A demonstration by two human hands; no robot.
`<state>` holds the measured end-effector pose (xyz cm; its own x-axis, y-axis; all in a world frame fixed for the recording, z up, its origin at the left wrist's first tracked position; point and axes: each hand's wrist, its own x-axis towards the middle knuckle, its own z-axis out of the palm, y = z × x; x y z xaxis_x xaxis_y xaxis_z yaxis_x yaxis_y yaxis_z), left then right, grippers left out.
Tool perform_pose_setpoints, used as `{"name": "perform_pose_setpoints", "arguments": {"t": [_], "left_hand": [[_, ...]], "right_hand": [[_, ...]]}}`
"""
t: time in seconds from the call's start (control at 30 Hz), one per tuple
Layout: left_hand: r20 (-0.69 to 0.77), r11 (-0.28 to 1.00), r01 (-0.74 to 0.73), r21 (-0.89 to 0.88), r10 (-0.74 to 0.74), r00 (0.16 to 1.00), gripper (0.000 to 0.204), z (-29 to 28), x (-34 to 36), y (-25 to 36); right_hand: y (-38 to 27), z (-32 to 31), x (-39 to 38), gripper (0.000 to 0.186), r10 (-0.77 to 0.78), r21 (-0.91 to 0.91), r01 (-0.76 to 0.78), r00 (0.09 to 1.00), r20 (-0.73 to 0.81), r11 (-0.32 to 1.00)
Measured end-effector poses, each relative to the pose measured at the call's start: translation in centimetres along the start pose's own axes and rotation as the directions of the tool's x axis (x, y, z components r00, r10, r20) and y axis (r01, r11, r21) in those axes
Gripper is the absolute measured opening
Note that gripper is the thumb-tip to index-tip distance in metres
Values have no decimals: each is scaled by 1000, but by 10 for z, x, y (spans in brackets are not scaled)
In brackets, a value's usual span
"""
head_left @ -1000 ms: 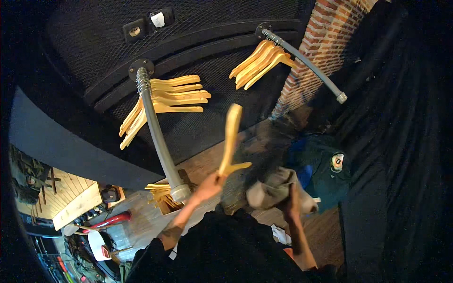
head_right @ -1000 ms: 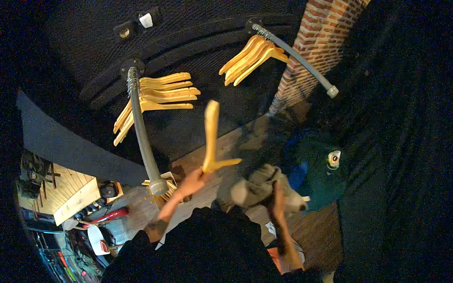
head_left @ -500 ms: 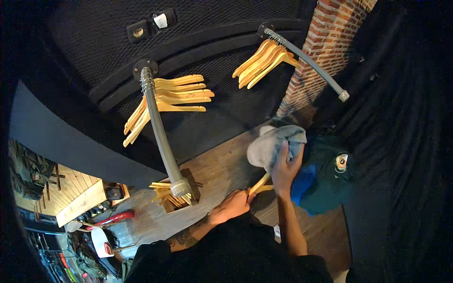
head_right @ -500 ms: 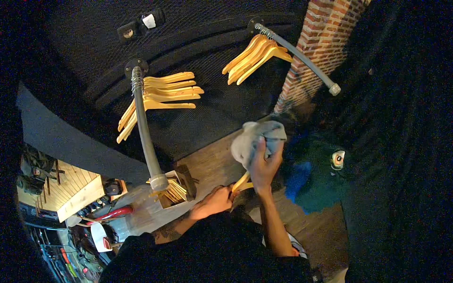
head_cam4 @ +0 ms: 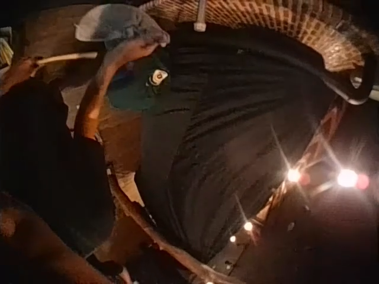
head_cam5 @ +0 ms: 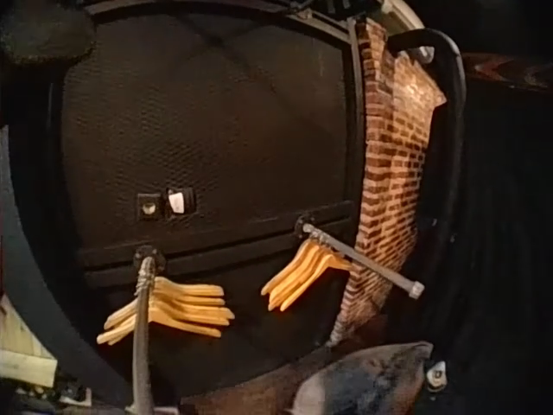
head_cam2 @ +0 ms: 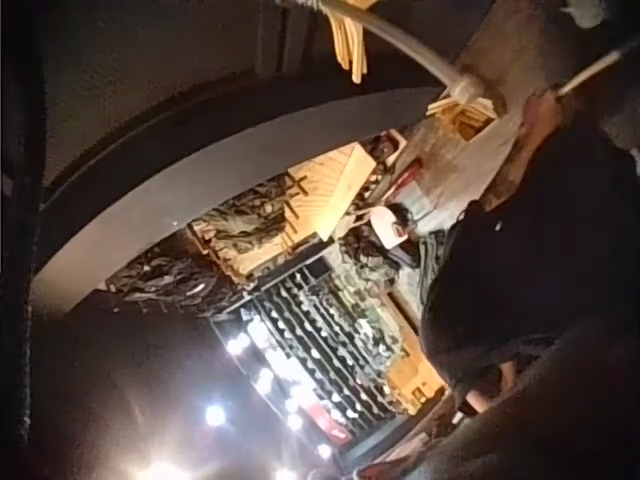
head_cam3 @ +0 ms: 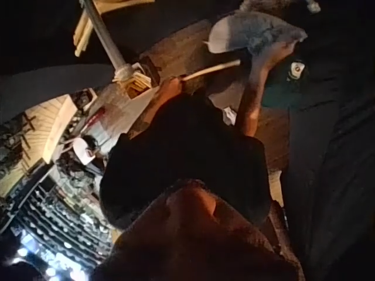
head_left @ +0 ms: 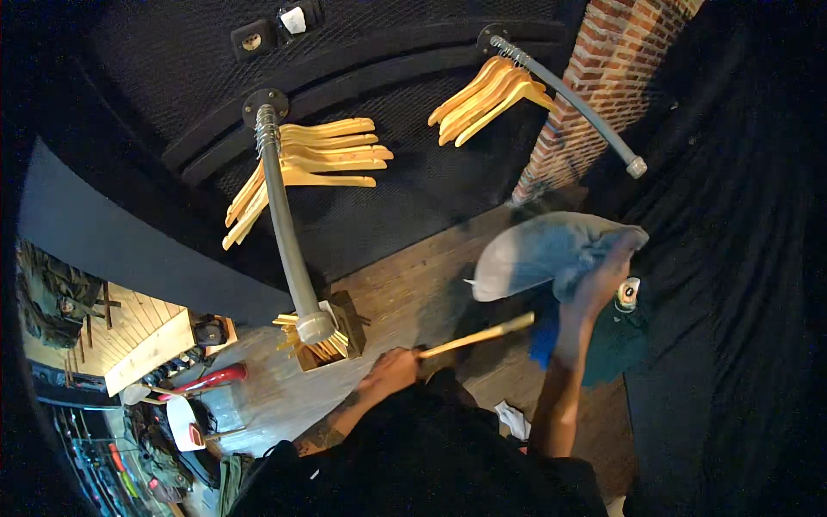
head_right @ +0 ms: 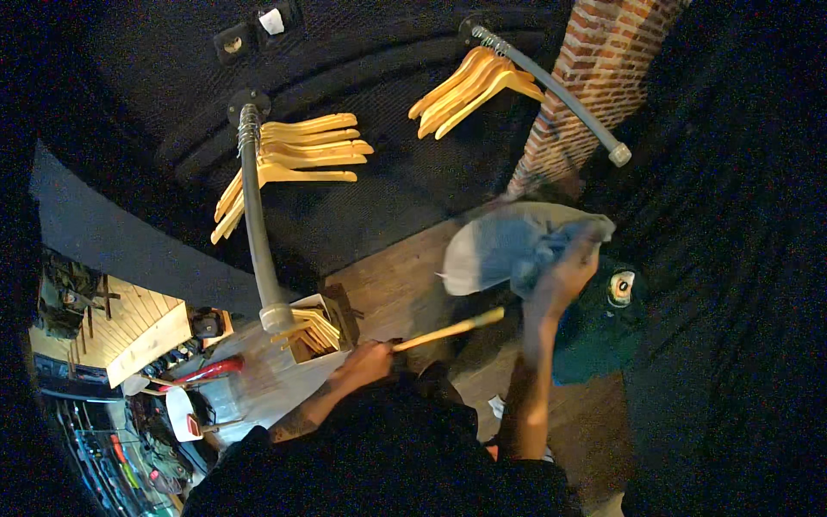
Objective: Wiping down wooden clothes hangers on a rack with a cleaning cloth.
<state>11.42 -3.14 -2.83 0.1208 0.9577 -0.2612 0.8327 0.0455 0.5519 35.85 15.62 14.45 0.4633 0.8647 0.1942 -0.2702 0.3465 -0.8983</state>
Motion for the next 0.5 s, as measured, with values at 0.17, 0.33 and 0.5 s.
{"name": "perform_pose_setpoints", "arguments": {"t": [0.17, 0.33, 0.5], "left_hand": [[-123, 979, 60, 197, -36, 992, 52, 2, -17, -33], [-143, 979, 121, 163, -98, 985, 64, -4, -45, -38], [-338, 994, 75, -84, -99, 936, 65, 11, -68, -52]], "right_hand": [[25, -61, -2, 34, 336, -572, -23, 829, 447, 820], [78, -88, -62, 43, 243, -392, 299, 432, 869, 870], [98, -94, -116, 36, 696, -707, 43, 141, 704, 706]]}}
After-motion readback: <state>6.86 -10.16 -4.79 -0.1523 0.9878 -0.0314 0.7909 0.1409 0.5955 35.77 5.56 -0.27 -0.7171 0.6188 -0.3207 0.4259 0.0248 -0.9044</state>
